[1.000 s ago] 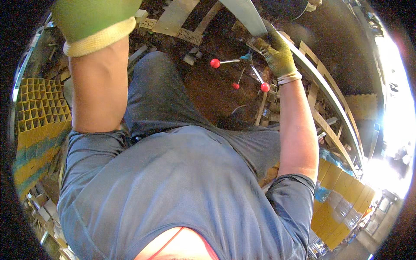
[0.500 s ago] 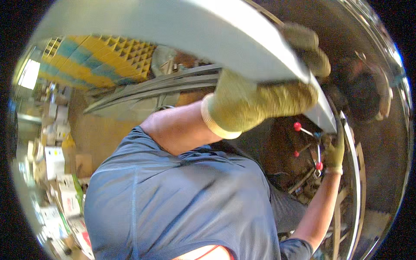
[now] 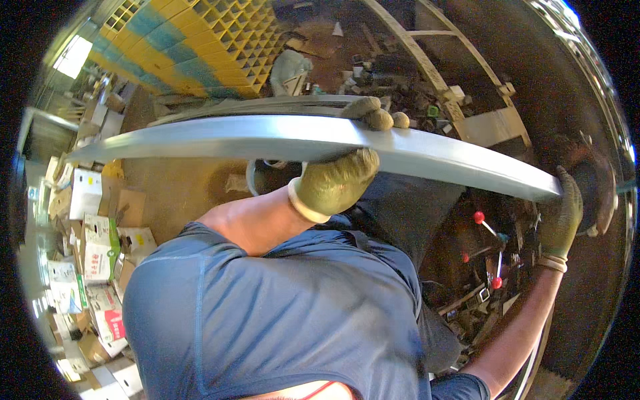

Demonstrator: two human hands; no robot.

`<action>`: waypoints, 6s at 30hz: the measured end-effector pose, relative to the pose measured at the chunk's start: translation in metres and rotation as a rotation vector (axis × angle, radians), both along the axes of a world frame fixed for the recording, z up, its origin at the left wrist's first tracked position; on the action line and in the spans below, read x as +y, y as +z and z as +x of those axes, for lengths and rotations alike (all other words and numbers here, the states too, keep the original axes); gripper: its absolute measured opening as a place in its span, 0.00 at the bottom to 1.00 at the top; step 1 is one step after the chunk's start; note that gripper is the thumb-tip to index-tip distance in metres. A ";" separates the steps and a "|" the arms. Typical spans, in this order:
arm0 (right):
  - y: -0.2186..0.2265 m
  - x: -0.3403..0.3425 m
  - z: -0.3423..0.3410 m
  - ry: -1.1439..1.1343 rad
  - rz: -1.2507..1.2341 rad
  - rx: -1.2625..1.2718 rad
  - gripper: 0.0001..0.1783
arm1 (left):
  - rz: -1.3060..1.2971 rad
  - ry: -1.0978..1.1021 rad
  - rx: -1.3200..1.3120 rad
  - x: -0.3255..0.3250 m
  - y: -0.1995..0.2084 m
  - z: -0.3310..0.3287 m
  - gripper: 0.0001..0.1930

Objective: The person uses a chop saw to cut metal bars into smaller pieces. They measure the bars with a tape measure, position them under the saw, and cut them repeatedly. The cut pieces are placed on the floor.

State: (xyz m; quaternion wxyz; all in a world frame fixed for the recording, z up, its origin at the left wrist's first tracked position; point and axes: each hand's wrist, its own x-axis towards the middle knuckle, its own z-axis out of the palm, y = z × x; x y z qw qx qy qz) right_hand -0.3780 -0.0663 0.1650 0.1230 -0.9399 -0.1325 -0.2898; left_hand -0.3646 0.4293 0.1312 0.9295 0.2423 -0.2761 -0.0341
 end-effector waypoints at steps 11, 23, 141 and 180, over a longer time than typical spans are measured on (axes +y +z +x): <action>-0.008 0.134 0.047 0.078 -0.247 0.208 0.33 | -0.271 -0.032 0.752 0.110 -0.116 0.050 0.14; -0.032 0.250 0.092 -0.008 -0.419 0.331 0.40 | -0.273 0.312 0.896 0.181 -0.189 0.149 0.15; -0.256 -0.118 -0.160 -0.464 2.319 -0.783 0.42 | 0.926 -0.132 -1.591 -0.521 -0.077 0.032 0.29; -0.245 -0.142 -0.233 -0.211 2.136 -0.849 0.28 | 0.999 -0.506 -2.036 -0.655 -0.064 -0.030 0.21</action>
